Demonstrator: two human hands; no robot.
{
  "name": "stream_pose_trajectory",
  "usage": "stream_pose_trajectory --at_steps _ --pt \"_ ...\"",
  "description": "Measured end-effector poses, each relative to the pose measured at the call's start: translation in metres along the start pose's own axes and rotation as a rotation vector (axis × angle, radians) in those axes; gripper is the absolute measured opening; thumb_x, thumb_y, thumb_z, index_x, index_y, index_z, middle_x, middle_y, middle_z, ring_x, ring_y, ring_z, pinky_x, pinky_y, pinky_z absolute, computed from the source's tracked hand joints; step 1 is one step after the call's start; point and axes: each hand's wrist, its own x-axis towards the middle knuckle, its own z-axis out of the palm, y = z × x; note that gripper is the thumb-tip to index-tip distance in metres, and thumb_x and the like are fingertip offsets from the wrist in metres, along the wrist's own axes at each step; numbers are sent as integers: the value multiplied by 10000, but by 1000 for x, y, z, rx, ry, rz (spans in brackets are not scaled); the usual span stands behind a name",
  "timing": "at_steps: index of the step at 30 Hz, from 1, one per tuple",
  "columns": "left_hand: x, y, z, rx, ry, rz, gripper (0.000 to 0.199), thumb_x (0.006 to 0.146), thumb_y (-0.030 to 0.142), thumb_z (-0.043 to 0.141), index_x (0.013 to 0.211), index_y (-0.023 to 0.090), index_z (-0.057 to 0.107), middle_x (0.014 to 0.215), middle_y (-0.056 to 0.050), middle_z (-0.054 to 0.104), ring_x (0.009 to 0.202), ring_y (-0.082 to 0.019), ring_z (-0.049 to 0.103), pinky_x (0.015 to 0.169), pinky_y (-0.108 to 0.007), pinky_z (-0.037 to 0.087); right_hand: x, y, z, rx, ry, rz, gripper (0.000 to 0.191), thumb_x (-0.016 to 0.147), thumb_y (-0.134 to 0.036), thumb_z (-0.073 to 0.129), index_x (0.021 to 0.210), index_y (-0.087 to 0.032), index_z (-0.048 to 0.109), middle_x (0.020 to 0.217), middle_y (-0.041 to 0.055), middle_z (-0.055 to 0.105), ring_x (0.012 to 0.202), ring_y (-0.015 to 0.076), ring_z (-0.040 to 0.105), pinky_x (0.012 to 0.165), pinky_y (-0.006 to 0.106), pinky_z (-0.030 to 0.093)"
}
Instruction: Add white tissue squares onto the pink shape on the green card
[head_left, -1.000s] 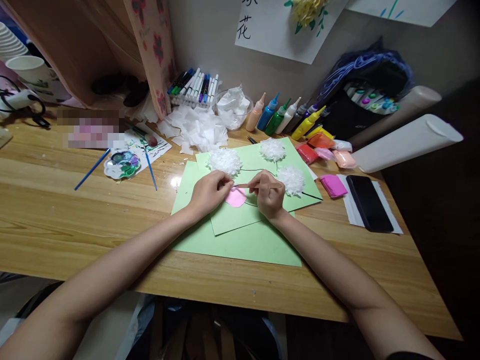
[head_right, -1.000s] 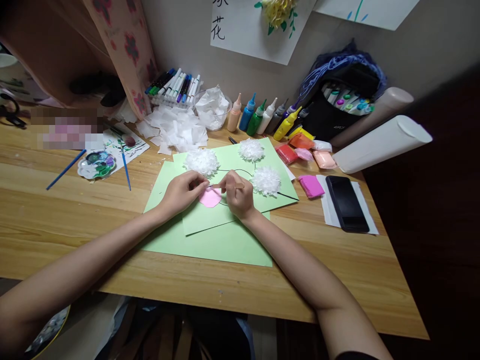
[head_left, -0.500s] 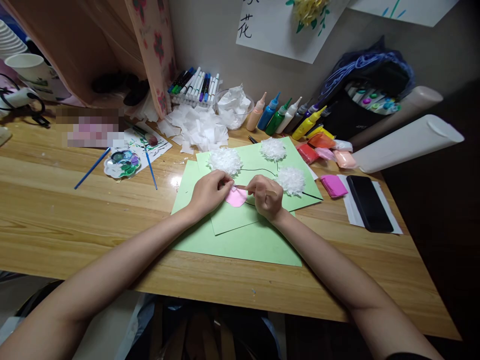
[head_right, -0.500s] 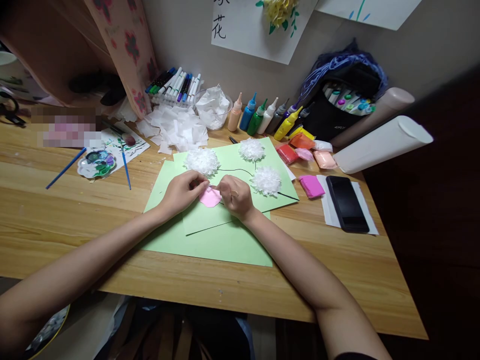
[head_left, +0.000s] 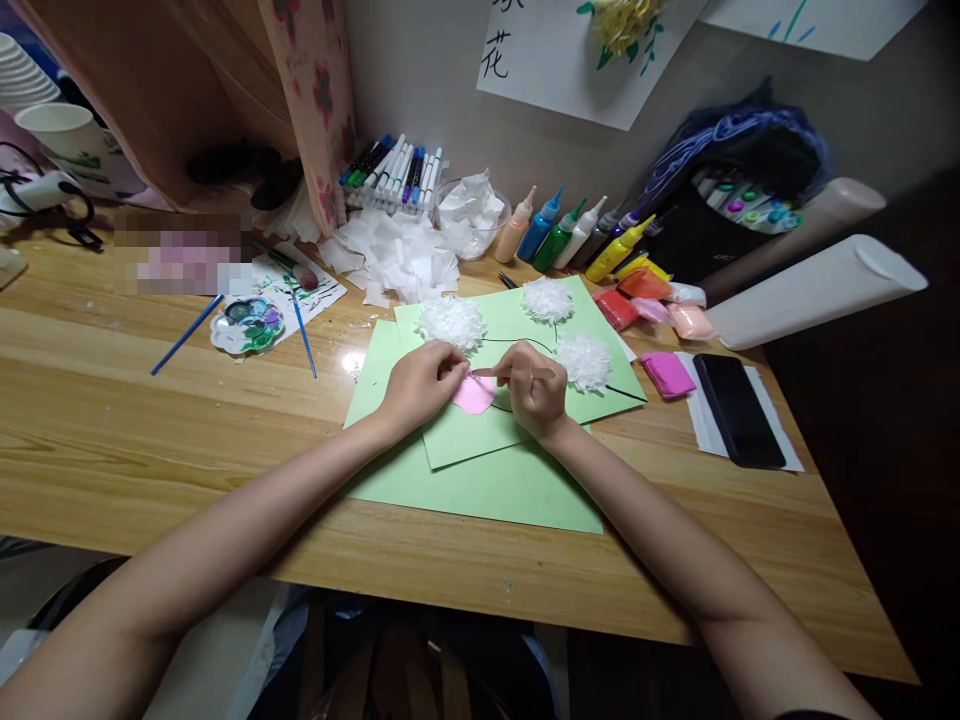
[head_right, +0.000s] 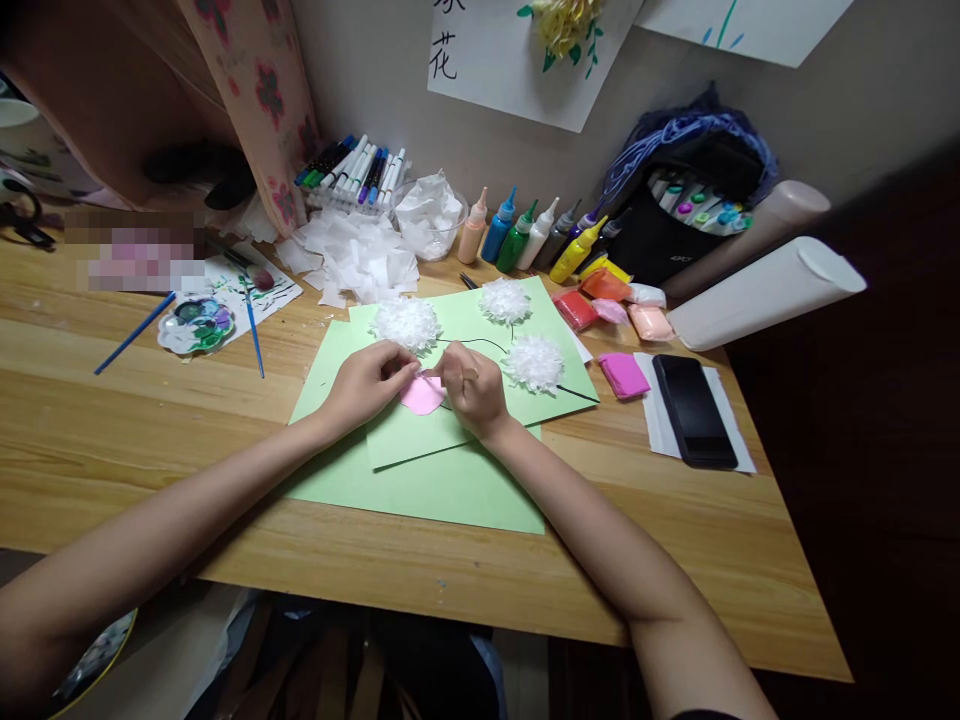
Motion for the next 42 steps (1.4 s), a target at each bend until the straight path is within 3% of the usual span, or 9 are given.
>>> stream_pose_trajectory --at_steps 7,13,23,33,37,39,42 --pt "0 0 -1 -9 -1 -1 100 840 244 544 784 192 608 808 -3 654 717 -141 560 649 -272 400 30 -13 5 -59 -64 88 457 986 -418 309 620 -214 490 476 -27 516 422 102 513 484 249 391" --pt "-1 -1 0 -2 -2 -2 109 847 247 535 815 199 627 804 -6 642 739 -150 567 637 -271 397 19 -4 -1 94 44 156 480 992 -384 308 605 -196 520 466 -22 522 413 97 524 441 228 397" --pt "-1 -1 -1 -14 -4 -11 112 848 242 538 817 190 632 799 -4 637 737 -143 561 639 -265 394 12 2 3 95 48 94 474 992 -376 308 618 -192 534 502 -14 546 422 89 514 434 223 394" --pt "-2 -2 0 -16 4 2 110 844 237 540 794 188 625 787 1 639 711 -135 551 632 -258 378 23 -6 8 -126 -26 -41 425 992 -329 304 632 -205 493 507 -4 577 426 101 523 458 235 384" --pt "-1 -2 -1 -34 12 -8 141 857 256 528 780 183 620 776 -5 630 705 -140 544 635 -261 373 26 -10 5 -79 -73 -2 428 984 -347 328 625 -200 509 516 -1 574 449 103 533 469 236 379" --pt "-1 -2 -2 -56 26 -16 183 880 272 496 783 179 620 778 -13 626 710 -145 540 643 -266 374 25 -10 0 71 15 82 452 981 -379 329 614 -195 518 525 -5 558 446 95 521 458 228 382" --pt "-4 0 -5 -115 52 -36 232 910 289 445 806 174 617 769 -18 620 698 -145 539 647 -266 382 23 -5 -8 301 255 279 484 968 -442 337 603 -189 529 499 -19 510 412 84 480 406 213 353"
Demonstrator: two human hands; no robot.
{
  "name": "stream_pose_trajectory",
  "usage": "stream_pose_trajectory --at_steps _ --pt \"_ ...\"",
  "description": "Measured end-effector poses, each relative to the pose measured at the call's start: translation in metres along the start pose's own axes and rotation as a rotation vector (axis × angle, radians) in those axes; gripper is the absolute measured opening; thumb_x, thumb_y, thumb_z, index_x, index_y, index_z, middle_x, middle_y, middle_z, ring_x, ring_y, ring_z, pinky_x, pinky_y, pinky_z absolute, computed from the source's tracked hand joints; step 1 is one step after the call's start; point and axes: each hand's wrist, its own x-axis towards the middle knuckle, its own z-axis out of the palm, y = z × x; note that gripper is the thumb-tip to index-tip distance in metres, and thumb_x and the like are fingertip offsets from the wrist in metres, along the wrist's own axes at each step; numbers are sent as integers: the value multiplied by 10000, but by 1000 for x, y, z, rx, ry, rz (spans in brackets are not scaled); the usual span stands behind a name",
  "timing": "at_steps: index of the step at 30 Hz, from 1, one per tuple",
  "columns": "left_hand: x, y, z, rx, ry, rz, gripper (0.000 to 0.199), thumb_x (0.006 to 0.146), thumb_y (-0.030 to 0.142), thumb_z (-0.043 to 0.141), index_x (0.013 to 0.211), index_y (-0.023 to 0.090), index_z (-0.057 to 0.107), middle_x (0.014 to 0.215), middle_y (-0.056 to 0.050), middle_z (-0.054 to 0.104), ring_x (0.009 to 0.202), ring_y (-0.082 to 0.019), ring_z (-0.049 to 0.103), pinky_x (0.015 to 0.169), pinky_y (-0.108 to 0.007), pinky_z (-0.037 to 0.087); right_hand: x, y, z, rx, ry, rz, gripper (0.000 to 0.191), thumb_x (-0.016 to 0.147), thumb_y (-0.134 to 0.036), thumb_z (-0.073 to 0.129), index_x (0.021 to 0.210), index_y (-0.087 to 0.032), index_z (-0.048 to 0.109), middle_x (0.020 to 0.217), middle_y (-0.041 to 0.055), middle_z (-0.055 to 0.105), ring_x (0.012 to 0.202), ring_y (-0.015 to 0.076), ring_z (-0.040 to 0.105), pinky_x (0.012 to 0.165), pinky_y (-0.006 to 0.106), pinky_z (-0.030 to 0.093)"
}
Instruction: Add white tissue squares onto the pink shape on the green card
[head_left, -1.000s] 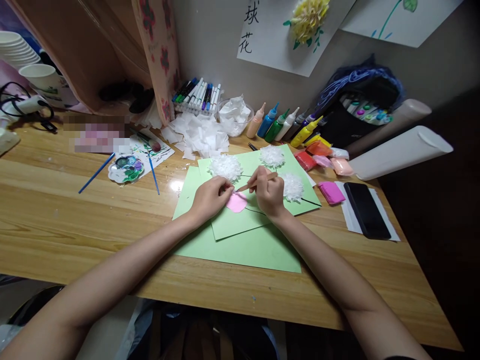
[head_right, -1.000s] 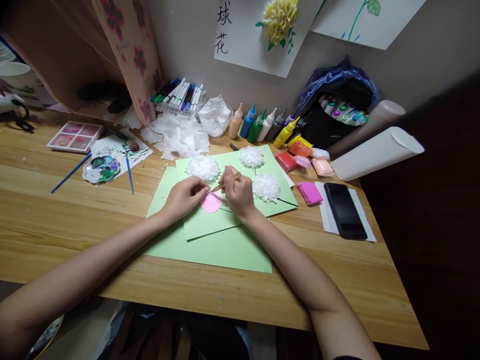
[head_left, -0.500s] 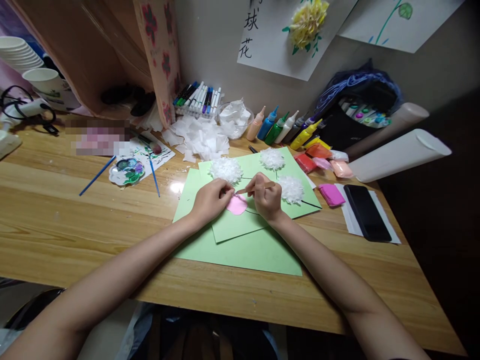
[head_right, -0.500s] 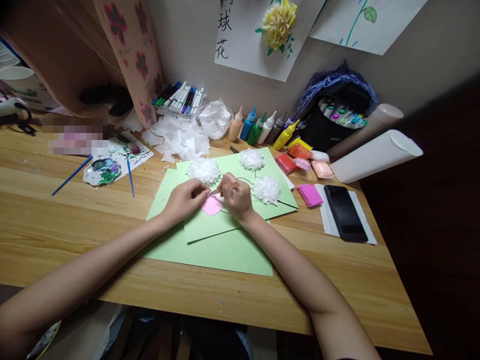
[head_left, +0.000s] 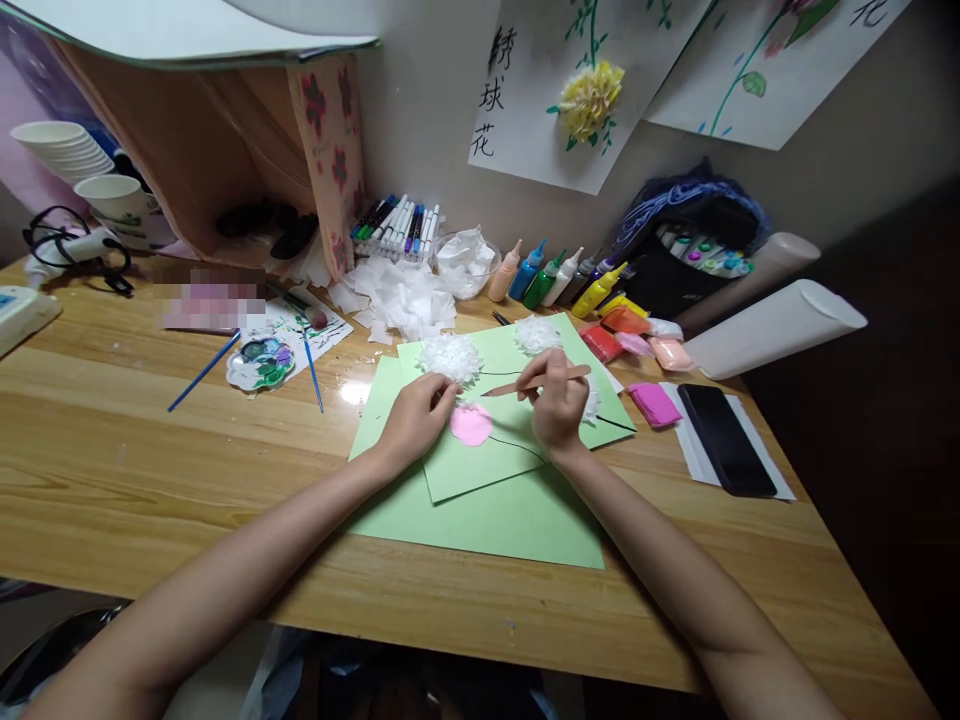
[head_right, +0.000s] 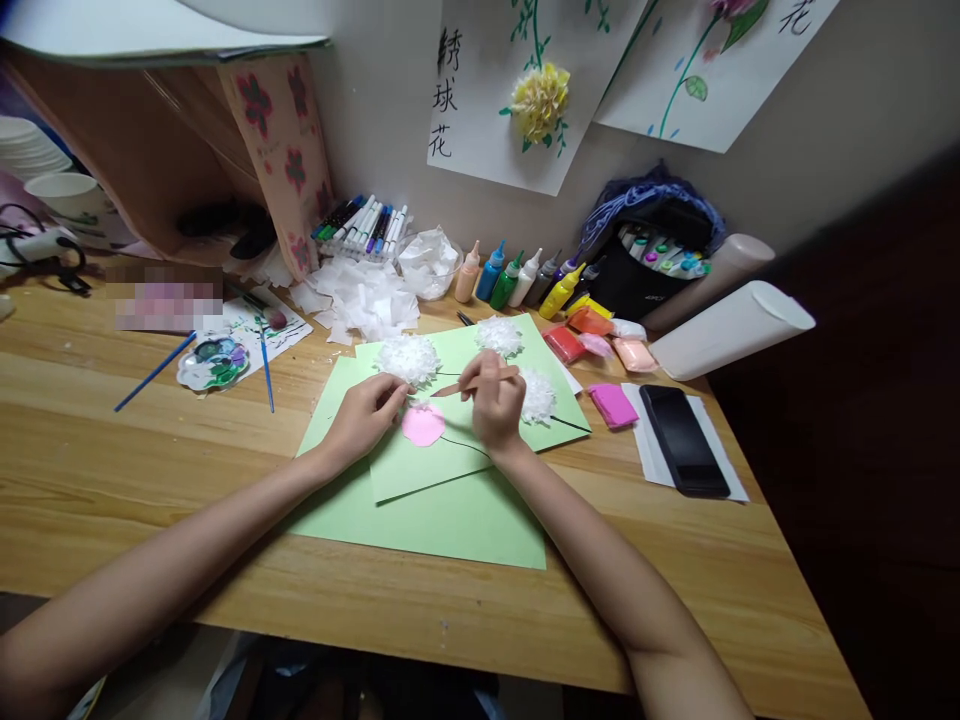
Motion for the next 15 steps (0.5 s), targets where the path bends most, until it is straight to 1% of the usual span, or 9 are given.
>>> stream_pose_trajectory --at_steps 1,2,5,7,9,12,14,15 --pt "-1 1 -2 -17 15 0 233 913 288 438 813 173 615 768 -18 620 692 -142 539 645 -263 384 1 3 -2 61 62 76 490 957 -462 350 595 -186 530 489 -21 502 401 80 471 386 207 336" --pt "-1 3 -5 -27 36 7 230 915 286 436 817 173 611 773 -17 622 687 -139 539 643 -260 384 2 6 -4 114 97 156 494 944 -482 367 585 -183 530 478 -22 497 389 77 463 367 201 316" --pt "3 3 -16 15 134 35 227 920 290 429 827 180 605 800 -15 628 668 -129 531 635 -254 377 7 20 -5 268 105 379 500 884 -544 438 556 -176 521 444 -29 468 346 64 426 321 183 247" --pt "12 0 -26 113 201 14 218 921 297 433 850 188 607 824 -18 627 675 -133 535 637 -259 371 9 29 -3 369 105 470 493 844 -568 479 550 -174 515 437 -40 448 323 53 395 309 173 220" --pt "25 -7 -37 241 256 -48 188 912 293 450 893 194 608 877 -30 626 721 -147 557 640 -266 368 9 34 -2 434 105 513 484 825 -569 503 550 -171 512 442 -47 438 312 40 369 309 166 214" --pt "45 -16 -49 396 328 -167 170 888 300 497 965 186 598 967 -60 621 831 -183 588 646 -273 379 4 36 1 456 94 540 477 821 -567 513 559 -168 516 446 -53 430 311 34 351 313 161 213" --pt "57 -19 -52 467 355 -193 196 867 323 539 984 177 597 992 -74 613 878 -202 592 659 -281 396 1 36 3 448 90 540 486 818 -579 514 558 -168 512 449 -52 432 314 35 353 313 161 214" --pt "62 -19 -52 502 353 -173 209 857 333 557 990 177 600 999 -77 606 892 -209 591 671 -286 405 0 36 4 441 87 538 492 816 -586 514 557 -168 508 450 -51 434 316 36 355 313 161 216"
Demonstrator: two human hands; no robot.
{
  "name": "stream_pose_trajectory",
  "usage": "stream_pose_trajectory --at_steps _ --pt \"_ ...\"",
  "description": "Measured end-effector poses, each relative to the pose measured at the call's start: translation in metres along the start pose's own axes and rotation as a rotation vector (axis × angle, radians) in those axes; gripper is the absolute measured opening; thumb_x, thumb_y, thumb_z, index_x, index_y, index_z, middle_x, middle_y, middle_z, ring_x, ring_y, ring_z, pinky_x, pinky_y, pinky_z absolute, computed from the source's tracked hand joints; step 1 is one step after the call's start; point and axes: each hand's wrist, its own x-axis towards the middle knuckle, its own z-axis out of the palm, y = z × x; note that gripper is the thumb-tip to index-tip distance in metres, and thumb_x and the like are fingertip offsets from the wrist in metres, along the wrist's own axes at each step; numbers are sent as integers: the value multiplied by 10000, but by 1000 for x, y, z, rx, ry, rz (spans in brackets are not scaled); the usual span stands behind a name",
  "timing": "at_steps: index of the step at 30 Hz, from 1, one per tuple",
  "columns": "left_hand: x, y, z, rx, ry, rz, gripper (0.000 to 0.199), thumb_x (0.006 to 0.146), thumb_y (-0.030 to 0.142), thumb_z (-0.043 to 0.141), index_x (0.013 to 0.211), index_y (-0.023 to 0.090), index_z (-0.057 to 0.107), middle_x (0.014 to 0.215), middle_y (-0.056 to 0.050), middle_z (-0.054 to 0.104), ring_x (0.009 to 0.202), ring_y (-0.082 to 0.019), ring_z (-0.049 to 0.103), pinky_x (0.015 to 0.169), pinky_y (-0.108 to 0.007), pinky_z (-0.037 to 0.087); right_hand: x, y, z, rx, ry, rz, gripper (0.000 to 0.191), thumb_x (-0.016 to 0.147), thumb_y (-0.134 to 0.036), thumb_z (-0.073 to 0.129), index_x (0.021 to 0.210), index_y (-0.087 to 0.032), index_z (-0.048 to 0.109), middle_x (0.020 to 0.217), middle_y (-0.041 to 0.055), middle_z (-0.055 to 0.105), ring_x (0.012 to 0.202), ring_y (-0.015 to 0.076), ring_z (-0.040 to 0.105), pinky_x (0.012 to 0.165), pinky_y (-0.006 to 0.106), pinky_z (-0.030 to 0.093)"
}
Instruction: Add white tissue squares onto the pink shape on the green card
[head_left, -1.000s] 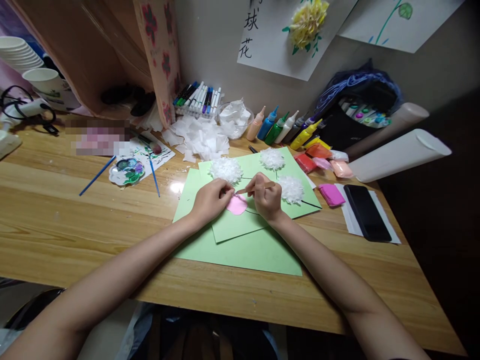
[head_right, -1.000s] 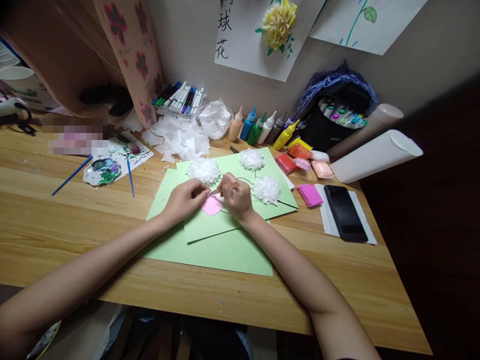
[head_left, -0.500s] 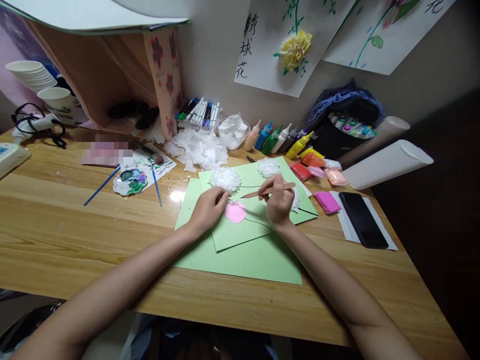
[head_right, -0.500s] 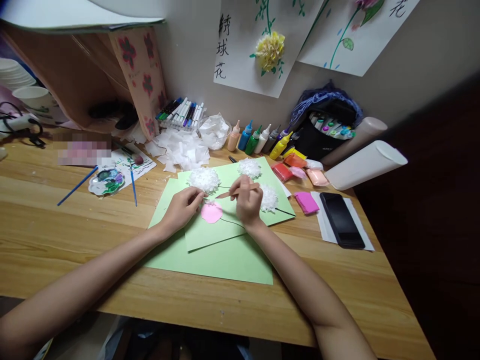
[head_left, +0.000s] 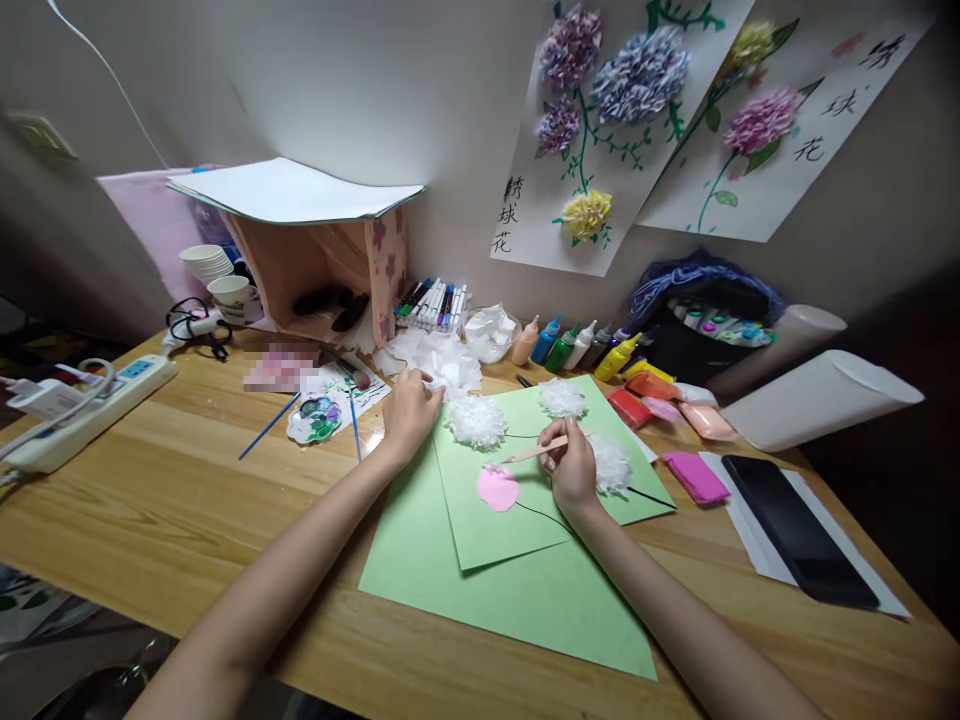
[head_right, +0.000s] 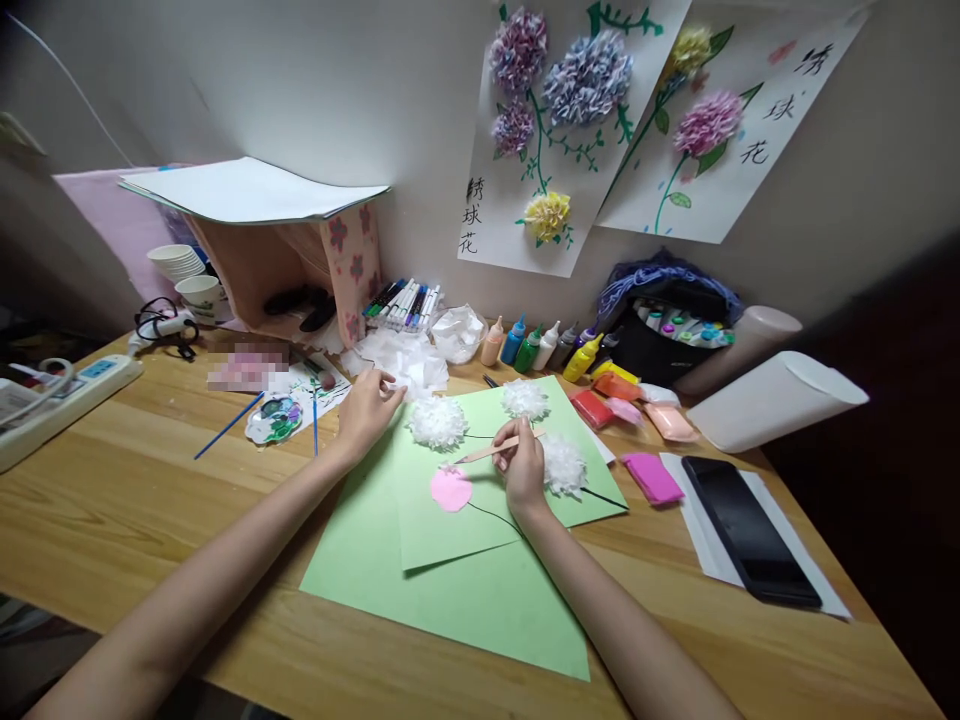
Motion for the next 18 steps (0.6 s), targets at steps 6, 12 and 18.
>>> stream_pose_trajectory --at_steps 6,12,18 --pt "20 13 12 140 -115 219 143 818 289 610 907 201 679 974 -90 573 994 -250 553 772 -318 429 -1 3 1 -33 5 -12 516 821 -611 493 556 -167 506 433 -52 428 320 38 365 312 149 223" --pt "32 11 12 179 -219 296 83 786 203 617 776 183 697 927 -97 594 970 -255 543 799 -339 425 -1 2 1 -43 10 -18 526 821 -612 487 544 -165 516 415 -48 423 322 45 361 311 149 221" --pt "29 4 -3 -251 -70 221 124 850 263 535 816 171 610 881 -61 642 864 -194 570 805 -331 439 -2 2 1 -73 -12 -45 518 851 -593 463 555 -171 523 421 -38 444 333 58 374 314 164 228"
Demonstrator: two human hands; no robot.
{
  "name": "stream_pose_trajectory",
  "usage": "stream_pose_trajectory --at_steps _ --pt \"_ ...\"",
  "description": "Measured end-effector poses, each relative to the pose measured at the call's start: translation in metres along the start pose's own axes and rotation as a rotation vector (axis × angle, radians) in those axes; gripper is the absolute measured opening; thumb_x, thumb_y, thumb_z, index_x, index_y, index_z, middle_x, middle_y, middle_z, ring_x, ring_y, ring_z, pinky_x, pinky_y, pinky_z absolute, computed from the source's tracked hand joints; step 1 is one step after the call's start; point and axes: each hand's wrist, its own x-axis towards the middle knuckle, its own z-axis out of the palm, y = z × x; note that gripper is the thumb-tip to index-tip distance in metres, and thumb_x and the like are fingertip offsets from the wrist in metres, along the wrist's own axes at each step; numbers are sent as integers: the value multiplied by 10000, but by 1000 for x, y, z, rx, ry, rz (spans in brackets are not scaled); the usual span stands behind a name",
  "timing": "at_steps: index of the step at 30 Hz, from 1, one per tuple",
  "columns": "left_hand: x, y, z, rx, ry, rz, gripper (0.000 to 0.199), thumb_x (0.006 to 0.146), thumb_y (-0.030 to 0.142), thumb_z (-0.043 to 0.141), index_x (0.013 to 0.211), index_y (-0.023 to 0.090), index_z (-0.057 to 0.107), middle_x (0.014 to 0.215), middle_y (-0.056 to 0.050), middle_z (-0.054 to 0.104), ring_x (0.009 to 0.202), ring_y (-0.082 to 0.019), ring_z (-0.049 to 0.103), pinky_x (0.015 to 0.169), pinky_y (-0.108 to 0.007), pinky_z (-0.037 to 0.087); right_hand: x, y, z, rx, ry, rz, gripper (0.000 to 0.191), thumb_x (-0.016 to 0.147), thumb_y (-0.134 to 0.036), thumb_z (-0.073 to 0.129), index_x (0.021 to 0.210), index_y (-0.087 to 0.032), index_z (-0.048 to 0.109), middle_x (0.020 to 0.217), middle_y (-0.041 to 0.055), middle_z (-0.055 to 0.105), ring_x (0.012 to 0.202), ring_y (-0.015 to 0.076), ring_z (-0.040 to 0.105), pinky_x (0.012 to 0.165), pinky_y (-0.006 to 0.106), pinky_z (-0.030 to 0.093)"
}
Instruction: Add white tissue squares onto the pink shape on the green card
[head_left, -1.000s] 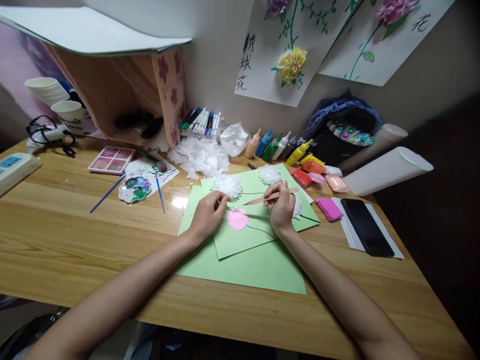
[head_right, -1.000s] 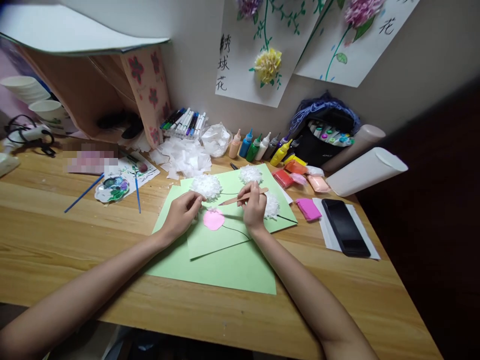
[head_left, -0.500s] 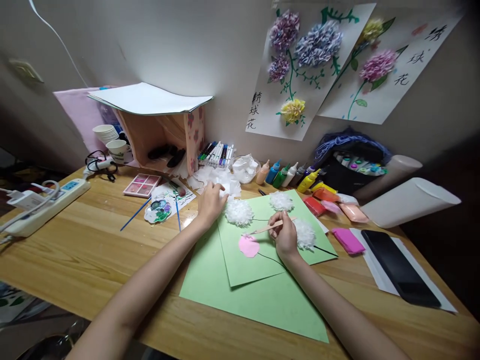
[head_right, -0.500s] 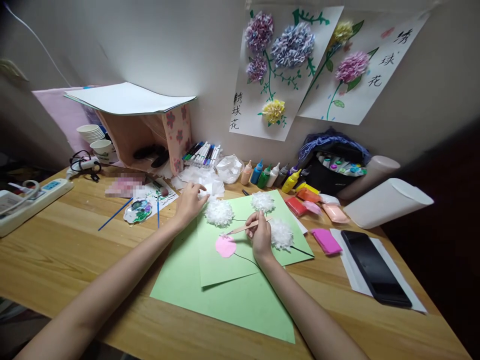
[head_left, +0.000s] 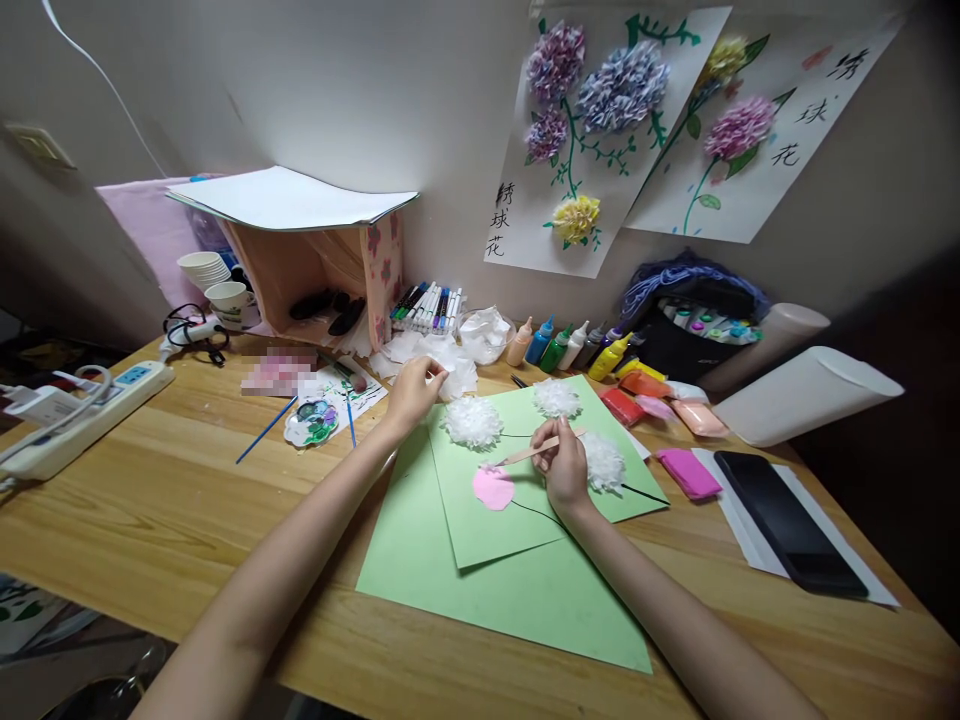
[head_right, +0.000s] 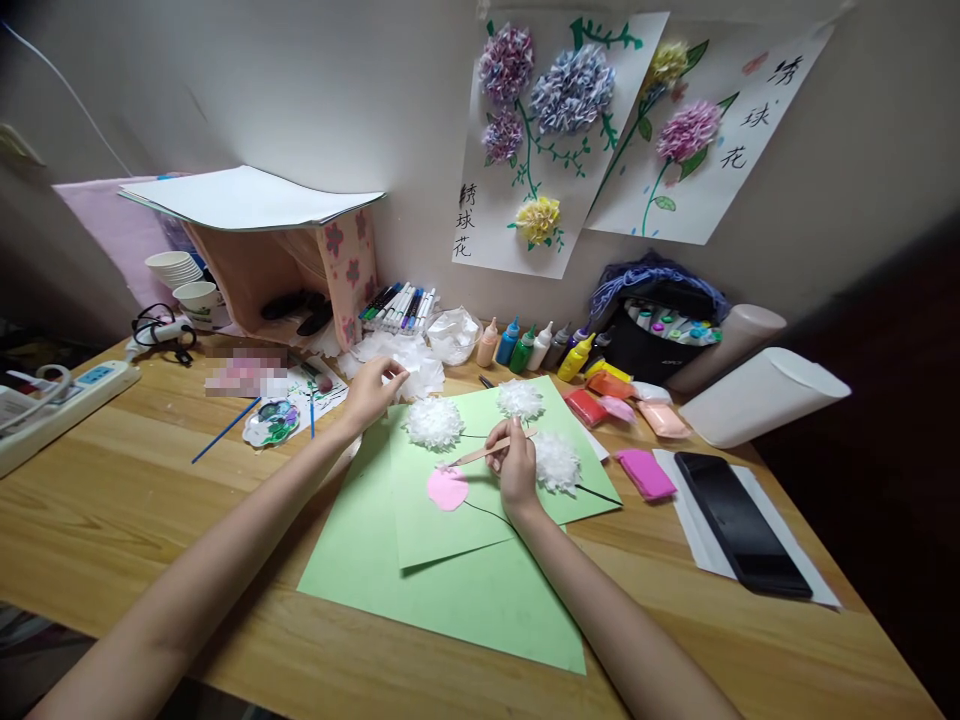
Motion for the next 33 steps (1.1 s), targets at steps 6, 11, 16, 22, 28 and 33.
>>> stream_pose_trajectory --at_steps 6,11,16,22,28,33 --pt "-28 18 -14 -575 -157 -103 272 787 431 608 805 162 577 773 -26 630 730 -137 574 696 -258 457 -3 -3 0 -15 -22 -86 524 879 -575 420 558 -174 521 440 -34 452 344 58 368 327 183 224" --pt "-47 25 -21 -759 -373 -174 336 777 503 613 798 171 564 729 4 565 665 -102 519 652 -230 442 -11 -8 2 -63 -12 -176 508 877 -574 420 566 -183 508 489 -28 476 376 68 404 351 200 278" --pt "-57 28 -23 -795 -673 -177 314 776 474 630 797 168 566 718 -4 578 653 -106 533 626 -232 447 -14 -9 3 -77 -17 -215 489 885 -570 407 583 -197 501 498 -27 477 403 85 422 378 214 323" --pt "-73 33 -6 -633 -982 -100 244 787 401 630 814 160 613 721 -10 633 659 -117 571 611 -234 428 -14 -9 2 -108 -47 -256 505 903 -560 387 567 -202 502 461 -31 466 363 83 400 363 224 301" --pt "-72 22 4 -533 -827 -93 240 788 399 617 774 160 629 657 -3 619 603 -122 564 563 -231 413 -22 -4 0 -328 -286 -412 487 923 -542 379 615 -208 554 498 -17 515 404 105 448 414 249 357" --pt "-72 21 6 -465 -765 -75 197 783 362 612 762 167 636 650 -3 623 603 -126 559 550 -228 399 -27 -5 -2 -534 -308 -648 442 963 -438 339 645 -220 556 561 0 557 477 124 496 506 273 404"
